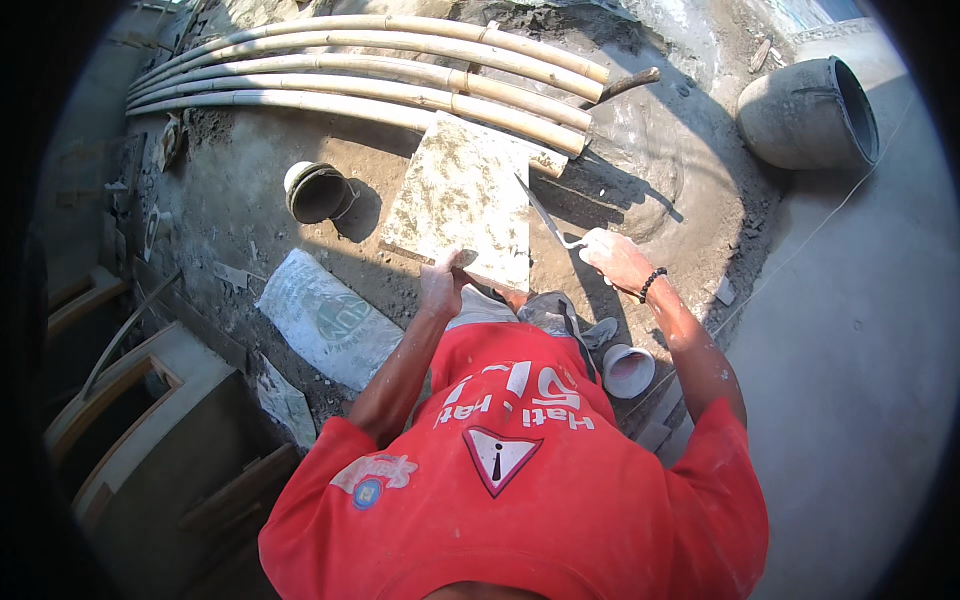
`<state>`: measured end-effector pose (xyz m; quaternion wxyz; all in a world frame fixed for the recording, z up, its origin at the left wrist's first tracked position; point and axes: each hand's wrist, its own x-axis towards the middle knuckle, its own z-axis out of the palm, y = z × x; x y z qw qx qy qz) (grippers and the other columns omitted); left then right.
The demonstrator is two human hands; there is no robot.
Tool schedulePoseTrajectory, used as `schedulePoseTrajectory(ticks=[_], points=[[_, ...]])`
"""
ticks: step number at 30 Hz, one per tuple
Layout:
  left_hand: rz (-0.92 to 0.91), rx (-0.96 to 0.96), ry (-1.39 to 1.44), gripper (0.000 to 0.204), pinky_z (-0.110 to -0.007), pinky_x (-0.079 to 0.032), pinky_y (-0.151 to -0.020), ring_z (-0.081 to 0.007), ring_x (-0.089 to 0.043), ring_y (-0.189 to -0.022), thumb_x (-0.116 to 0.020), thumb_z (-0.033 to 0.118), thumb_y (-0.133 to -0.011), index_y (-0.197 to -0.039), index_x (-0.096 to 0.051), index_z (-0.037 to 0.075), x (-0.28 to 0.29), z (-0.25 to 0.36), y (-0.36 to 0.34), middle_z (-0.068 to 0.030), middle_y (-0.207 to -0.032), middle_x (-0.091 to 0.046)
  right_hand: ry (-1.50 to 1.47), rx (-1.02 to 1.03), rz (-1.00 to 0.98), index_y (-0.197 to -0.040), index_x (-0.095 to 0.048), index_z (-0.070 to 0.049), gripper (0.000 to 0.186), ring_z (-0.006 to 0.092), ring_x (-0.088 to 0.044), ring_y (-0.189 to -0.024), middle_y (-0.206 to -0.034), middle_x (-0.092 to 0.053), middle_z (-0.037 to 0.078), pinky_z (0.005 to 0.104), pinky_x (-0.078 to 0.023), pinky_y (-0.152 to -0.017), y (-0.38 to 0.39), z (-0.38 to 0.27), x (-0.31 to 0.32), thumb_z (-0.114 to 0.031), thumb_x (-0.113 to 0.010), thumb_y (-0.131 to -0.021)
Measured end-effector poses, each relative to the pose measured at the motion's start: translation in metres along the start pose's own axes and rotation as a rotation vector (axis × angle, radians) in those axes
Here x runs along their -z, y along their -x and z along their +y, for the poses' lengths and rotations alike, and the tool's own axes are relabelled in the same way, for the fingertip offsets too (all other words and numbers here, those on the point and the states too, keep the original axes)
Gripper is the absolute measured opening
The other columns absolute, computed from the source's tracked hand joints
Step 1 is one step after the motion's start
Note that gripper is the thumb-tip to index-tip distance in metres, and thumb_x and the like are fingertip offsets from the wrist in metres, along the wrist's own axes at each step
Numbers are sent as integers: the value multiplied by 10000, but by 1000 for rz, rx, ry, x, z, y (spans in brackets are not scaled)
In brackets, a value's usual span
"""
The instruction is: The person applies mortar to the back of a tile using a trowel and positions it onto a surface.
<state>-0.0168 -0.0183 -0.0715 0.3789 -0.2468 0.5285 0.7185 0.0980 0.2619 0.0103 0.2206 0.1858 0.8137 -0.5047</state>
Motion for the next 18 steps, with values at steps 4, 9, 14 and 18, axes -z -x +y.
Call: schedulePoseTrajectory(ticks=[4,9,14,18], points=[[-57,12,104,359,-317,-558,-575,-194,-640,-790,-545,68,-787,-1131,-484,-13,-14,37,32,-109,-947,-610,324,267,-95,-889,-565,-19,259,402,-574,-805,-841,-608,193,453,-451,-686,-35,28,-11,-271,-531,-839],[-55,13,65,411,-383,-552,-706,-230,-632,-865,-552,80,-761,-1154,-482,-21,-11,78,95,-130,-1004,-610,418,-179,-53,-855,-596,3,307,300,-620,-646,-737,-629,187,417,-470,-575,-125,126,-10,-294,-523,-823],[-47,76,159,391,-406,-516,-764,-216,-620,-865,-608,117,-764,-1117,-517,-27,38,86,121,-113,-983,-613,424,-744,23,-900,-658,15,291,256,-667,-670,-804,-658,192,377,-528,-583,-135,238,20,-242,-601,-777],[298,-4,169,303,-410,-540,-579,-243,-634,-692,-624,146,-742,-943,-568,-74,62,94,166,-133,-812,-606,-344,-521,-33,-856,-512,-42,153,231,-509,-431,-599,-483,84,365,-438,-386,-129,177,-58,-189,-547,-828]])
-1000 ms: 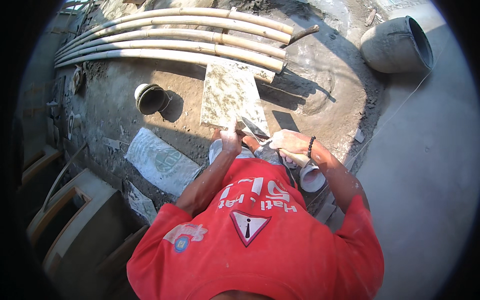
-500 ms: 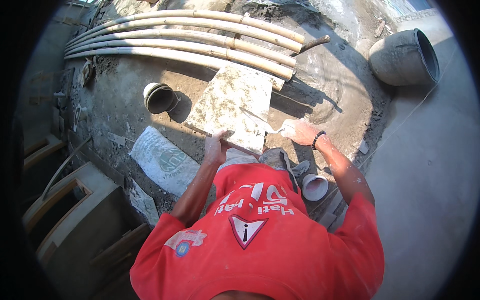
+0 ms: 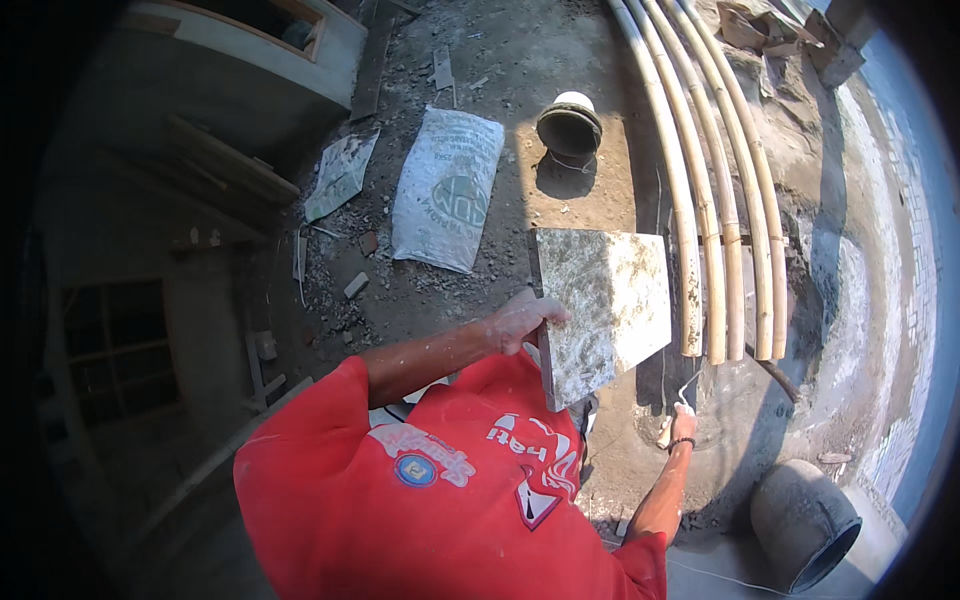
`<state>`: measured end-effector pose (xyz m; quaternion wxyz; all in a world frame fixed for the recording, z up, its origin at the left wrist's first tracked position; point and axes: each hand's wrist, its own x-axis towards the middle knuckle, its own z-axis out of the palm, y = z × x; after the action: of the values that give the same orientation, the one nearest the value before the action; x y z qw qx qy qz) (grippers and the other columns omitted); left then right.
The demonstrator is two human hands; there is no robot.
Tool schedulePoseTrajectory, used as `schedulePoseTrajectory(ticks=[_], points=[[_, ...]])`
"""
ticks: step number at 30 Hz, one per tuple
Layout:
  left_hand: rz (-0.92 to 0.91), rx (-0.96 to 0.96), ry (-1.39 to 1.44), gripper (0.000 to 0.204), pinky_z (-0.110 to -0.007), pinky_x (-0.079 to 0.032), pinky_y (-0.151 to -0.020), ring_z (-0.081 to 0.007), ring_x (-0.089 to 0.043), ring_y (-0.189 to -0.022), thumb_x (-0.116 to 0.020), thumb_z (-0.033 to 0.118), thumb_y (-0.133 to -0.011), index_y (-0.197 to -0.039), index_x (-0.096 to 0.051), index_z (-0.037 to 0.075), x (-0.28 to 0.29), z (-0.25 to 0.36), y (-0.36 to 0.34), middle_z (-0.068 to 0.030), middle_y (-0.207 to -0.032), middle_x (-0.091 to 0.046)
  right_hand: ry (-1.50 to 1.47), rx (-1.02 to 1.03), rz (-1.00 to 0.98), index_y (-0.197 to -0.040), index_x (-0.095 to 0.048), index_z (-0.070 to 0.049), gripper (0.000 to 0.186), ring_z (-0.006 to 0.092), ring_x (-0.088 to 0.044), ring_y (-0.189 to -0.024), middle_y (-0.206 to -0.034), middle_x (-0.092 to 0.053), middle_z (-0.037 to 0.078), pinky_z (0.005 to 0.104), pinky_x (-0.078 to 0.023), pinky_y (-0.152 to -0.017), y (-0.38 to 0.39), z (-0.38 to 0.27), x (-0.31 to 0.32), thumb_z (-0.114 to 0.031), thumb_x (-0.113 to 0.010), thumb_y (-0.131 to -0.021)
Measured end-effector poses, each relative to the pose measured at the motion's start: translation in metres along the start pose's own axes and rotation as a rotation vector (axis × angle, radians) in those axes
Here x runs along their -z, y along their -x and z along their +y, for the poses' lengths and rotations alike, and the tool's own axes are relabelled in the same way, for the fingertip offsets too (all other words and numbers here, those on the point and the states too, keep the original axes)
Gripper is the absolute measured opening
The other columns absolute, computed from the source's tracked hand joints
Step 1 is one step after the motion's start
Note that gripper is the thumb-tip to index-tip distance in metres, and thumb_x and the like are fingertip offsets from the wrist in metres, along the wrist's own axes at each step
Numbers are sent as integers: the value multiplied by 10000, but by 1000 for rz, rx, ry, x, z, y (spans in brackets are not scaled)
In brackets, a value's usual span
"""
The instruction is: The person applies mortar to the back of a tile using a trowel and positions it onto a surface.
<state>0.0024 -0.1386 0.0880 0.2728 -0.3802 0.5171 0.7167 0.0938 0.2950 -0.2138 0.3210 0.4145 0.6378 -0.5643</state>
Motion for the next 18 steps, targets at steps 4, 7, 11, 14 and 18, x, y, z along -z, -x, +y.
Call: schedulePoseTrajectory(ticks=[4,7,11,14,18], points=[[165,23,288,303,-413,-535,-590,-256,-616,-684,-627,139,-739,-971,-533,-33,49,-33,-16,-130,-842,-586,617,90,-130,-940,-548,-4,224,202,-538,-468,-582,-512,83,356,-448,-404,39,-18,-33,-173,-575,-796],[305,44,613,330,-477,-500,-679,-293,-603,-813,-630,135,-748,-1019,-505,-5,97,-59,-39,-154,-942,-566,664,-129,-146,-896,-535,-36,164,227,-516,-449,-557,-493,87,386,-415,-384,63,-30,-52,-171,-573,-811],[406,50,894,409,-580,-434,-858,-339,-538,-1033,-597,168,-785,-1147,-467,25,198,-97,-55,-180,-1122,-528,744,-242,-110,-909,-571,-43,172,238,-511,-461,-579,-501,89,405,-416,-405,71,-29,-74,-195,-579,-827],[492,46,1082,430,-593,-403,-895,-359,-522,-1064,-577,199,-806,-1186,-449,43,282,-127,-44,-194,-1215,-482,791,-263,5,-939,-617,-62,232,231,-585,-606,-716,-614,117,387,-459,-516,26,-23,-78,-259,-608,-817],[512,-64,1279,465,-599,-362,-939,-369,-470,-1140,-559,241,-824,-1227,-434,45,381,-169,-45,-195,-1250,-464,659,-132,-25,-858,-562,-56,193,227,-548,-557,-643,-550,89,381,-453,-508,27,-65,-128,-244,-586,-821]])
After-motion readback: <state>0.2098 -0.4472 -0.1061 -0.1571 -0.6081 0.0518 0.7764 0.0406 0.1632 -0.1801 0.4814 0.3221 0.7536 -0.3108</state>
